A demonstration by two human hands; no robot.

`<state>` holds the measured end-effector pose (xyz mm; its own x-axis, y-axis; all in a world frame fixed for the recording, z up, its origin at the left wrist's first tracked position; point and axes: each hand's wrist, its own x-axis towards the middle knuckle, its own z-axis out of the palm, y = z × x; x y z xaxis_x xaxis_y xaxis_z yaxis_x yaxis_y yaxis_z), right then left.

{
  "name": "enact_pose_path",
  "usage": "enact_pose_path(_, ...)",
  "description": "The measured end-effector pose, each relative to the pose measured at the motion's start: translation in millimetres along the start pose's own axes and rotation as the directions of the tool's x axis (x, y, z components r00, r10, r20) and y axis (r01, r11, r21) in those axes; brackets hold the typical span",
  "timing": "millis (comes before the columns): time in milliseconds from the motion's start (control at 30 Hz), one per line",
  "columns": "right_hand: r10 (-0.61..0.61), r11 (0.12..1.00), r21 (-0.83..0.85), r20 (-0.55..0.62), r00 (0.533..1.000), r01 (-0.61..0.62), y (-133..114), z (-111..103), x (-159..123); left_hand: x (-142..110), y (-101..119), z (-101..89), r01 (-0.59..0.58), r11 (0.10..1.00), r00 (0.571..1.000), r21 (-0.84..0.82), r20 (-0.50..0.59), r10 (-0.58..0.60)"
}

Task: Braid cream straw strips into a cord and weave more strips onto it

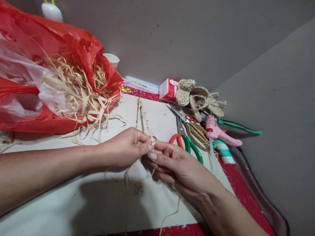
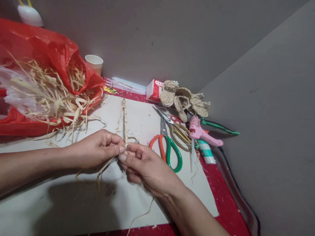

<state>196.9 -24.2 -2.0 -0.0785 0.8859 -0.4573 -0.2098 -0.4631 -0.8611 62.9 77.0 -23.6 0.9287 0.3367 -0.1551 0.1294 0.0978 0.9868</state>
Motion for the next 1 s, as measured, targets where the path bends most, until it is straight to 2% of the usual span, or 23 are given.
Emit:
enact_pose_path(167, 0.013, 0.981, -0.192, 0.003, 1.0, -0.013, -2.5, -10.6, 0.0, 0.7, 2.4, -5.5, 0.005, 0.993, 1.0, 0.122, 0.001, -0.005)
enact_pose_path(300, 0.042, 0.964, -0.263, 0.056, 0.998, -0.026, -1.2, -19.4, 1.6, 2.2, 6.9, -12.9, -0.024, 0.979, 0.995, 0.201, 0.097, 0.005)
enact_pose_path(433, 0.078, 0.977, -0.203, 0.091, 0.993, -0.058, 2.5, -23.5, 4.8, 2.4, 10.6, -18.0, -0.073, 0.958, 0.982, 0.278, 0.187, 0.021)
enact_pose_path(667, 0.065, 0.995, -0.081, 0.102, 0.993, -0.057, 7.7, -17.9, 8.9, -0.9, 17.6, -14.7, -0.043, 0.884, 0.993, 0.465, 0.117, -0.014)
enact_pose_path(833, 0.091, 0.994, -0.065, 0.009, 0.996, -0.09, 9.6, -10.6, 10.1, -4.2, 30.7, -16.1, 0.069, 0.838, 0.984, 0.542, 0.102, -0.147)
enact_pose_path(900, 0.069, 0.996, -0.055, -0.027, 0.997, -0.07, 11.1, -7.0, 9.9, -5.3, 33.4, -15.3, 0.153, 0.865, 0.967, 0.478, 0.11, -0.232)
enact_pose_path(1000, 0.032, 0.999, 0.016, -0.07, 0.997, -0.031, 14.2, -1.1, 8.6, -7.6, 30.5, -8.0, 0.312, 0.902, 0.926, 0.3, 0.118, -0.36)
